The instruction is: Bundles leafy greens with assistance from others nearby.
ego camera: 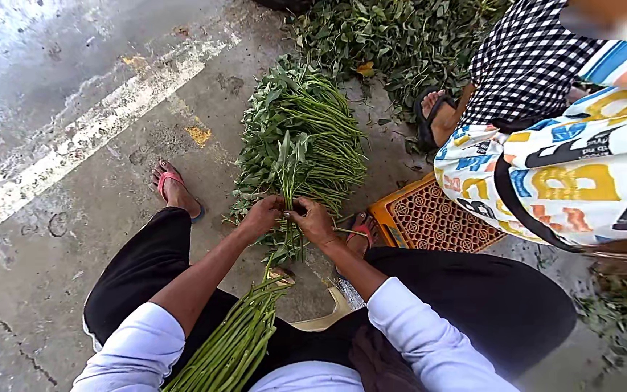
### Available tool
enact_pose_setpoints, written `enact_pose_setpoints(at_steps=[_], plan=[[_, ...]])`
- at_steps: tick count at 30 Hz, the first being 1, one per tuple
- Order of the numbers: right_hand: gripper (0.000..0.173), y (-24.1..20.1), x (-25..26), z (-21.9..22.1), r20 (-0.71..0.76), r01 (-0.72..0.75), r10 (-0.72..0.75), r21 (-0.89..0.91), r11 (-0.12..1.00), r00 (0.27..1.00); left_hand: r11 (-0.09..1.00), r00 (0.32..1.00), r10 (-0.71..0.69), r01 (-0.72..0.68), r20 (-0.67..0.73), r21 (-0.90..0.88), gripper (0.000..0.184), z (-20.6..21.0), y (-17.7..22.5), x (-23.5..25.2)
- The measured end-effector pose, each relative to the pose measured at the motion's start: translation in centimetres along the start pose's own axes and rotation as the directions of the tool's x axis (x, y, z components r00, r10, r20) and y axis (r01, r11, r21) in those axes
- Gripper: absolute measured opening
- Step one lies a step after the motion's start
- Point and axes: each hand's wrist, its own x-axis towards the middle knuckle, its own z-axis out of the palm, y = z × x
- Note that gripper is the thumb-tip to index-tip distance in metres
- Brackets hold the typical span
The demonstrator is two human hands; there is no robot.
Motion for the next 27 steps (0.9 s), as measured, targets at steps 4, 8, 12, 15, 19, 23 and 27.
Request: enact_pose_setpoints(at_steps=[4,8,12,15,19,23,27], plan=[[0.02,-0.1,-0.2,0.3,-0.006,-0.016,0.016,0.003,1.0,1.0,0.999,0.999,0.036,-0.036,-0.006,-0.013,0.032,0.2,0.1,-0.4],[0.025,-0.7,-0.7,2.0,0.031,-0.016,0.015,0.035,0.999,0.999,0.993,0.998,0.034,-0.04,-0.055,-0.113,0.041,-0.1,0.0,-0.6],[0.023,-1.0,-0.4,3.7,0.138,-0.01,-0.001,0.081,0.997,0.99,0.959,0.991,-0.008,-0.03,-0.134,-0.28,0.034,-0.7,-0.6,-0.6],[0.026,-0.1,0.7,3.2,0.23,0.011,-0.039,0.121,0.993,0.972,0.944,0.969,-0.03,-0.053,-0.243,-0.327,0.033,-2.0,-0.7,-0.9],[0.029,4.7,4.7,1.0,0.077,-0.07,0.089,-0.213,0.975,0.993,0.873,0.925,-0.111,-0.084,-0.363,-0.481,0.029,-4.0,-0.6,-0.8],[0.037,8.3,8.0,-0.5,-0.012,-0.171,0.201,-0.581,0.796,0.979,0.828,0.924,-0.16,-0.067,-0.349,-0.557,0.025,-4.1,-0.8,-0.9],[0.028,9.3,8.7,-0.6,0.015,-0.123,0.178,-0.664,0.737,0.984,0.828,0.926,-0.17,-0.051,-0.336,-0.558,0.025,-4.1,-0.4,-0.8]])
